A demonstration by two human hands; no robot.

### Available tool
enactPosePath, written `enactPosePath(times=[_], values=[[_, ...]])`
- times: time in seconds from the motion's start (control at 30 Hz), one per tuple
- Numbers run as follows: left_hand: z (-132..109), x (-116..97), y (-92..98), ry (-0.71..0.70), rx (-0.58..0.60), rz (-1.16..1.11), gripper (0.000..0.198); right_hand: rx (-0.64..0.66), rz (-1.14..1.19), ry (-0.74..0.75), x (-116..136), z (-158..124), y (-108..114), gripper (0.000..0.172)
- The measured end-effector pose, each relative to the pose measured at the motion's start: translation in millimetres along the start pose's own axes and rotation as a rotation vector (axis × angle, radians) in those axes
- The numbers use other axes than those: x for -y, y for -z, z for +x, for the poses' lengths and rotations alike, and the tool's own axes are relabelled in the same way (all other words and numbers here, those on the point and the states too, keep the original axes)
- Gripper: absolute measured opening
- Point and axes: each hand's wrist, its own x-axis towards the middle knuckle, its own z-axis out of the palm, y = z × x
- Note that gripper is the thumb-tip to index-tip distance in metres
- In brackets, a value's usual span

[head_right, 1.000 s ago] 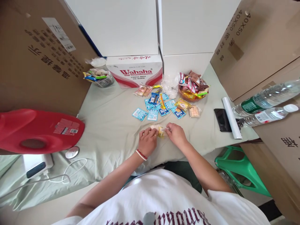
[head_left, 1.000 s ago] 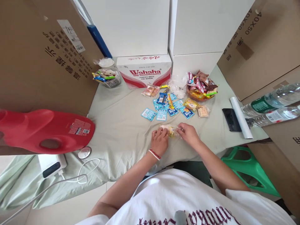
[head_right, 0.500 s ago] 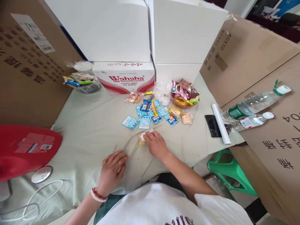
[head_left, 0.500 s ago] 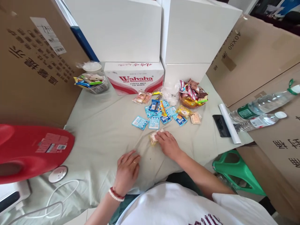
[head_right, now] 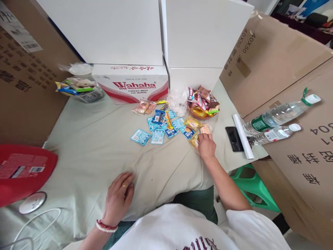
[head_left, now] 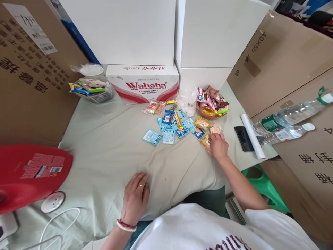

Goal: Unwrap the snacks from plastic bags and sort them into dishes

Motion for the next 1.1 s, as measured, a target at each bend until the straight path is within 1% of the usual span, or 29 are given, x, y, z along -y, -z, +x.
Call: enactPosePath(times=[0.07, 0.1, 0.13, 0.17, 0.2, 0.27, 0.37, 0.43, 0.5, 0.53, 0.6, 0.67, 0.7, 0.77, 0.87, 0.97, 1.0, 1.1], values=[[-1.9, -0.2, -3.8, 0.016, 0.032, 0.028, 0.039, -0.118, -0.041, 0.035, 13.3, 6.0, 9.9, 0.036], [-3.9, 0.0, -4.7, 0.014, 0.046, 0.042, 0.042, -0.173, -0.026, 0.048, 21.4, 13.4, 15.2, 0.037], [-6.2, 0.5, -5.1, 0.004, 0.058, 0.056, 0.044, -0.207, -0.002, 0.064, 30.7, 24.1, 20.0, 0.038], [-8.3, 1.0, -5.3, -0.011, 0.065, 0.071, 0.046, -0.211, 0.021, 0.087, 41.2, 37.8, 23.5, 0.038], [-10.1, 1.6, -5.4, -0.028, 0.068, 0.084, 0.048, -0.188, 0.031, 0.115, 53.0, 54.0, 25.3, 0.038], [-11.6, 2.7, -5.8, -0.057, 0.068, 0.100, 0.049, -0.102, 0.001, 0.163, 80.1, 90.6, 22.6, 0.037], [-10.2, 3.8, -4.8, -0.064, 0.066, 0.071, 0.046, 0.032, -0.138, 0.198, 122.7, 139.0, 5.6, 0.036], [-9.8, 3.5, 0.0, -0.051, 0.070, 0.010, 0.042, 0.135, -0.225, 0.215, 144.6, 157.2, -5.6, 0.035], [-11.8, 0.8, 10.1, 0.004, 0.064, -0.080, 0.037, 0.205, -0.269, 0.241, 155.5, 161.8, -8.7, 0.031], [-13.5, -1.7, 16.8, 0.054, 0.052, -0.125, 0.034, 0.196, -0.259, 0.272, 156.0, 159.8, -6.4, 0.031], [-16.5, -9.1, 30.9, 0.177, 0.014, -0.207, 0.029, 0.088, -0.149, 0.360, 147.5, 149.6, 4.4, 0.029], [-15.8, -18.2, 41.7, 0.293, -0.026, -0.282, 0.022, -0.043, 0.074, 0.413, 129.7, 134.9, 18.9, 0.022], [-13.4, -22.9, 44.6, 0.343, -0.049, -0.328, 0.021, -0.077, 0.220, 0.397, 118.9, 127.2, 25.9, 0.019], [-4.7, -32.0, 44.7, 0.461, -0.083, -0.444, 0.023, -0.061, 0.545, 0.271, 97.0, 112.2, 36.8, 0.016], [13.1, -44.4, 37.4, 0.658, -0.073, -0.679, 0.037, 0.066, 1.026, 0.036, 70.6, 89.0, 45.4, 0.022], [30.3, -56.9, 30.7, 0.812, 0.048, -0.983, 0.050, 0.186, 1.336, -0.105, 57.0, 56.6, 47.3, 0.026], [36.0, -61.5, 28.2, 0.857, 0.116, -1.090, 0.053, 0.218, 1.400, -0.135, 55.2, 42.4, 46.3, 0.027], [58.0, -77.3, 14.6, 0.959, 0.399, -1.400, 0.060, 0.332, 1.485, -0.189, 55.6, -8.8, 38.1, 0.027]])
